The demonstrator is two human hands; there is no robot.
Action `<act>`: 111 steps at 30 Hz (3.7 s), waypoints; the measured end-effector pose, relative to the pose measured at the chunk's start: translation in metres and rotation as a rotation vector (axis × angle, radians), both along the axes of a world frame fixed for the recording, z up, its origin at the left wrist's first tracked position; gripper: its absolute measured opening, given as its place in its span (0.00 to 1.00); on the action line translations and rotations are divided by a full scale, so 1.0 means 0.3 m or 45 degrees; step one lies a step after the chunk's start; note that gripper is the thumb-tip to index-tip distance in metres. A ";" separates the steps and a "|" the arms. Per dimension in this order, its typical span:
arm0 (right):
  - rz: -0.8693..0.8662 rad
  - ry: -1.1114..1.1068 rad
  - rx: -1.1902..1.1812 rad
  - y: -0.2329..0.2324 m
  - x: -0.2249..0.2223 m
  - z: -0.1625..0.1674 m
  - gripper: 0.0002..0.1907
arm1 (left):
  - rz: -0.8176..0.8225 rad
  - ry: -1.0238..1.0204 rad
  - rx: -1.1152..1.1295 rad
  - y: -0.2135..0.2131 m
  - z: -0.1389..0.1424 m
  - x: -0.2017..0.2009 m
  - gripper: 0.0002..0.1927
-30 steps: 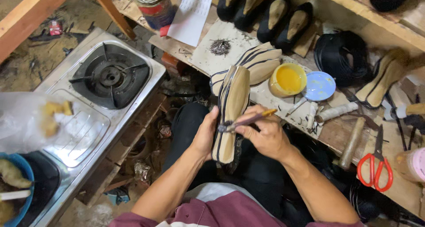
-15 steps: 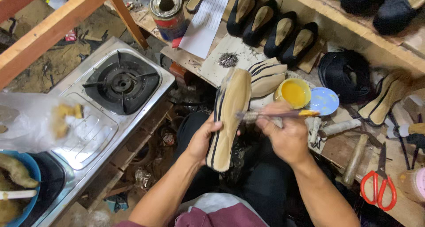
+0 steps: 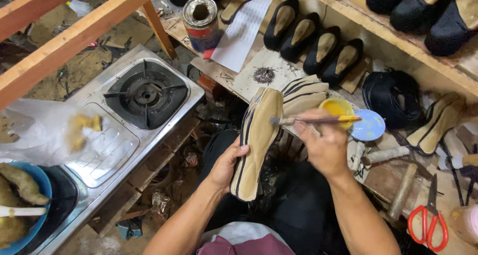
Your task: The person opens a container of yellow glue and uses a brush to apply it to the edges of several shoe insoles. They handle each insole one at a time, dip the brush into the glue, and coat the perimeter before setting the insole aside.
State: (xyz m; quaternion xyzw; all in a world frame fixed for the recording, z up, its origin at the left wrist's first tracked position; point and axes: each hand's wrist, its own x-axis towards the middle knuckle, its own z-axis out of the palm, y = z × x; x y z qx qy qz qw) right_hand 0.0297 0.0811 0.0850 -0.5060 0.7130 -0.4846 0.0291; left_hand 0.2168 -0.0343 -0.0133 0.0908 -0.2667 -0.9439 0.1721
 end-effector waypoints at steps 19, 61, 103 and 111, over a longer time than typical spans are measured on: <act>0.778 0.241 -0.028 -0.001 0.181 -0.083 0.12 | 0.358 -0.052 0.094 -0.104 -0.056 -0.010 0.30; 0.086 0.038 -0.307 -0.011 0.116 0.002 0.07 | 0.385 -0.013 -0.106 -0.059 0.028 0.051 0.36; -0.050 -0.613 -0.151 -0.781 -0.153 -0.137 0.41 | 0.734 -0.343 -0.338 -0.184 -0.112 0.098 0.25; -0.557 -0.217 -0.206 -1.174 -0.257 -0.116 0.38 | 0.776 -0.598 -0.178 -0.245 -0.093 0.080 0.33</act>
